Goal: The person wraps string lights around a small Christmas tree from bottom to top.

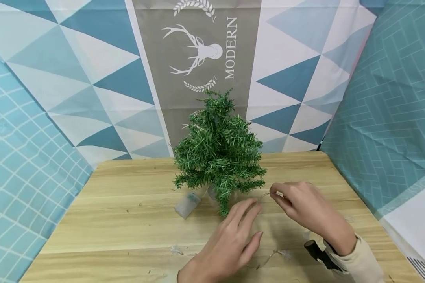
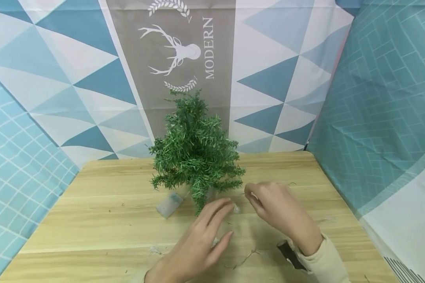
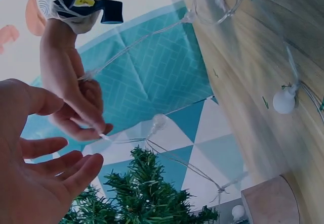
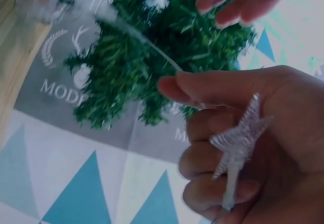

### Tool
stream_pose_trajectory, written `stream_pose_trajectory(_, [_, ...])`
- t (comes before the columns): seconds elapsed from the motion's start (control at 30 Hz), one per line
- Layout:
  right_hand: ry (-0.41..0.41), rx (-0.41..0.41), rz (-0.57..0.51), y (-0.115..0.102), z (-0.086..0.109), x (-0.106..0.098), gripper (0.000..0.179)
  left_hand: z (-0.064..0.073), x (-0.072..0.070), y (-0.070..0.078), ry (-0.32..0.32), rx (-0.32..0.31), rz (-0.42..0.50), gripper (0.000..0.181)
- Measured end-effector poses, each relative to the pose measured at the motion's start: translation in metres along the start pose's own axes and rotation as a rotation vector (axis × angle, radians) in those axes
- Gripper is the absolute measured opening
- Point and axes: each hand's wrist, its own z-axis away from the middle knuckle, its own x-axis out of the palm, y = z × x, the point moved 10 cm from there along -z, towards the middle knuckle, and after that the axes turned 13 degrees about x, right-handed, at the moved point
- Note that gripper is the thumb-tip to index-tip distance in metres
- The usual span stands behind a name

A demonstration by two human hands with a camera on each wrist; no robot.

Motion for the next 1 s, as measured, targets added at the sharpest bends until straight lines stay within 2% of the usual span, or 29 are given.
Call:
stream_pose_trajectory(0.2, [0.175, -0.189, -0.045, -0.036, 0.014, -0.017, 0.007, 0.003, -0.002, -0.006, 0.036, -0.072, 0.061, 0.06])
stream_pose_trajectory(0.33, [0.208, -0.272, -0.094, -0.058, 0.022, -0.021, 0.032, 0.003, -0.005, -0.008, 0.062, -0.092, 0.095, 0.059])
stream_pose_trajectory(0.4, [0.2, -0.29, -0.124, -0.065, 0.024, -0.021, 0.037, 0.003, -0.009, -0.009, 0.09, -0.093, 0.098, 0.053])
stream_pose_trajectory(0.57, [0.139, -0.258, -0.235, -0.063, 0.02, -0.02, 0.01, 0.001, -0.028, -0.013, 0.193, -0.078, 0.03, 0.018])
stream_pose_trajectory(0.7, [0.073, -0.159, -0.343, -0.043, 0.013, -0.02, 0.023, 0.002, -0.042, -0.02, 0.236, -0.091, 0.022, 0.013])
stream_pose_trajectory(0.83, [0.031, -0.028, -0.453, -0.018, 0.009, -0.023, 0.025, 0.004, -0.054, -0.031, 0.275, -0.124, 0.058, 0.01])
stream_pose_trajectory(1.0, [-0.004, 0.024, -0.492, -0.002, 0.008, -0.025, 0.025, 0.006, -0.07, -0.042, 0.335, -0.14, 0.1, 0.008])
